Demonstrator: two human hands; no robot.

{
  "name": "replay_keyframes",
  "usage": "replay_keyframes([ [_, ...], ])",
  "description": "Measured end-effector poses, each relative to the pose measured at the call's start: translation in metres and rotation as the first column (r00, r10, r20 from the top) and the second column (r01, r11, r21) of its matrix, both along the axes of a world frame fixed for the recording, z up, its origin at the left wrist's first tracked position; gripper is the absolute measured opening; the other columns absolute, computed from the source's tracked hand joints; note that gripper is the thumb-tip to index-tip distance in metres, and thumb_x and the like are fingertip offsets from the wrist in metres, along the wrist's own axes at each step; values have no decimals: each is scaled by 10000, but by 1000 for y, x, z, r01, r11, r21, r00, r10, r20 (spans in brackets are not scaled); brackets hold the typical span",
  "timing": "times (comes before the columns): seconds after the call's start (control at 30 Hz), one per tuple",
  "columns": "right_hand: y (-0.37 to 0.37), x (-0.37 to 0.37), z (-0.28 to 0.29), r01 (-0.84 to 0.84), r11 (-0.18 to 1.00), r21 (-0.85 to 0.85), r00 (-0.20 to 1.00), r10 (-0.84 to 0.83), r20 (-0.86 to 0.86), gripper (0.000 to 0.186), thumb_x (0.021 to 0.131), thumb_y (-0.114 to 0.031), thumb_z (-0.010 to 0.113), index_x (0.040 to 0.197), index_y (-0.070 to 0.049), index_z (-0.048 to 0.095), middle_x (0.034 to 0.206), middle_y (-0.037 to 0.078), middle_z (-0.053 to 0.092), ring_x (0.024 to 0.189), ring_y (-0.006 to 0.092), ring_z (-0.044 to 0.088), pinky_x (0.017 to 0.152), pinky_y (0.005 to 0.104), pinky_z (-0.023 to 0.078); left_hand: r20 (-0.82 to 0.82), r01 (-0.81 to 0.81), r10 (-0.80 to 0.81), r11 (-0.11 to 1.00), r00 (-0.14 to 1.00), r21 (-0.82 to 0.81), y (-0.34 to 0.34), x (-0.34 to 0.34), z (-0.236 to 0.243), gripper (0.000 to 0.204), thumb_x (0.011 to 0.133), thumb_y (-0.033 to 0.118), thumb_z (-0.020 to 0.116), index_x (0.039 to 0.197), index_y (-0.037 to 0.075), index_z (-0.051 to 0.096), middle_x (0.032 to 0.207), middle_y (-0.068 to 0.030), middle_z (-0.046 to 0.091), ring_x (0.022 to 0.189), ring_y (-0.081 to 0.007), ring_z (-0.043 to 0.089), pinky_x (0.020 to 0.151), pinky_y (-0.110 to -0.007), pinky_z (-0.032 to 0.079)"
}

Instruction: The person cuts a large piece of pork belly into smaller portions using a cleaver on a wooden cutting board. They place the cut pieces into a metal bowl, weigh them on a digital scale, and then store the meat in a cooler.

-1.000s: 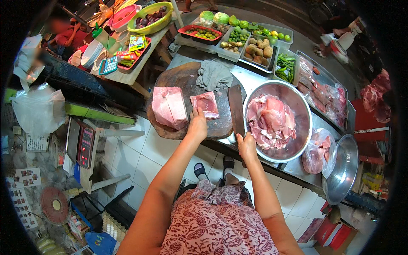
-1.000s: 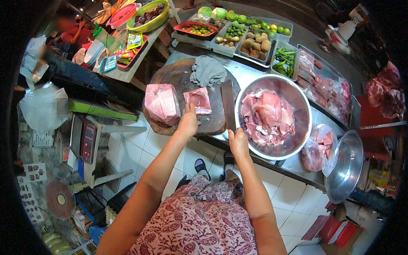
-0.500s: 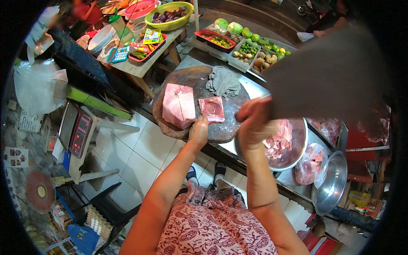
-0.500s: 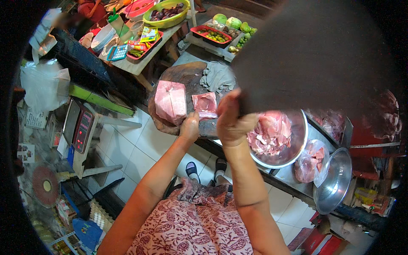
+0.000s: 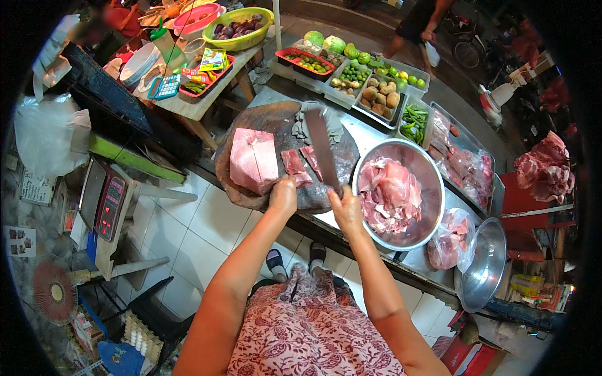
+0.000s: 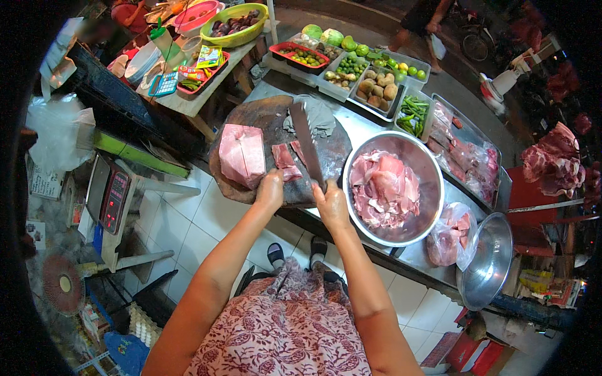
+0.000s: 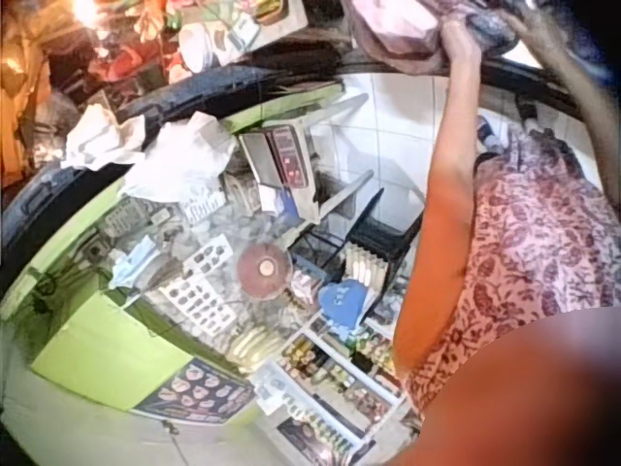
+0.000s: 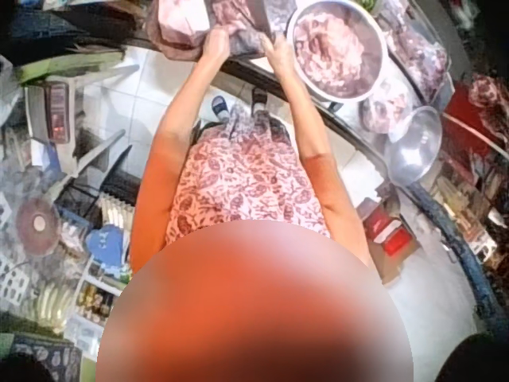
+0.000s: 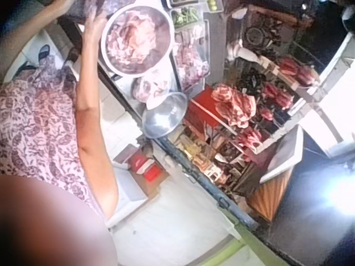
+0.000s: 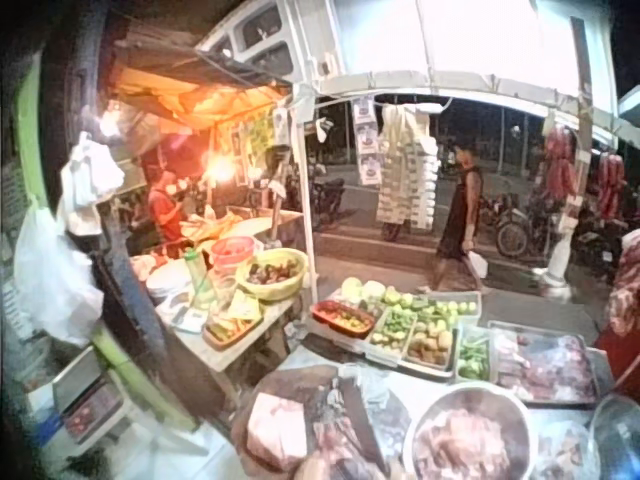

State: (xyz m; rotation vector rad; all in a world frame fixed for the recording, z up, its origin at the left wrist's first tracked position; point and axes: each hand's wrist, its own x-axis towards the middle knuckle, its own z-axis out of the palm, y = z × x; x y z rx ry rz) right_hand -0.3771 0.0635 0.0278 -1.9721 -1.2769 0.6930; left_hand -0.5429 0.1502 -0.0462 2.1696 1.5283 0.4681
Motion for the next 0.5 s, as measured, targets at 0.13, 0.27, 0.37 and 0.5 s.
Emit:
replay_keyframes([
  [0.13, 7, 11, 83, 158, 870, 467, 932, 25, -363, 162, 906, -153, 658, 915, -15, 573, 695, 49, 598, 568, 122, 536, 532, 283, 439, 62, 14, -17, 998, 998, 57, -12, -8, -1, 158, 854, 13, 470, 951, -37, 584, 958, -275, 605, 867, -443, 629, 743, -489, 513],
  [0.27, 13, 6, 138, 343, 576, 742, 807, 223, -546, 247, 979, -212, 555, 822, -23, 524, 602, 35, 521, 505, 106, 480, 466, 256, 400, 112, -40, 40, 999, 993, 0, -8, 2, 2, 170, 857, 35, 479, 994, -18, 564, 1020, -262, 605, 911, -425, 618, 774, -490, 506],
  [0.37, 0, 3, 147, 341, 487, 804, 832, 241, -499, 292, 993, -234, 520, 791, -25, 509, 591, 43, 509, 466, 106, 468, 436, 254, 387, 190, -1, 1, 1000, 982, 2, 24, 33, 4, 243, 862, 34, 476, 1087, 4, 565, 1107, -221, 602, 1002, -389, 599, 844, -460, 504],
  [0.5, -26, 12, 121, 415, 700, 581, 811, 5, -585, 187, 971, -173, 547, 953, 13, 535, 603, 21, 515, 427, 83, 454, 395, 233, 363, -12, 180, -182, 959, 983, 221, 59, 63, 17, 403, 785, -2, 591, 1184, 42, 561, 1171, -199, 589, 1084, -365, 565, 898, -430, 500],
])
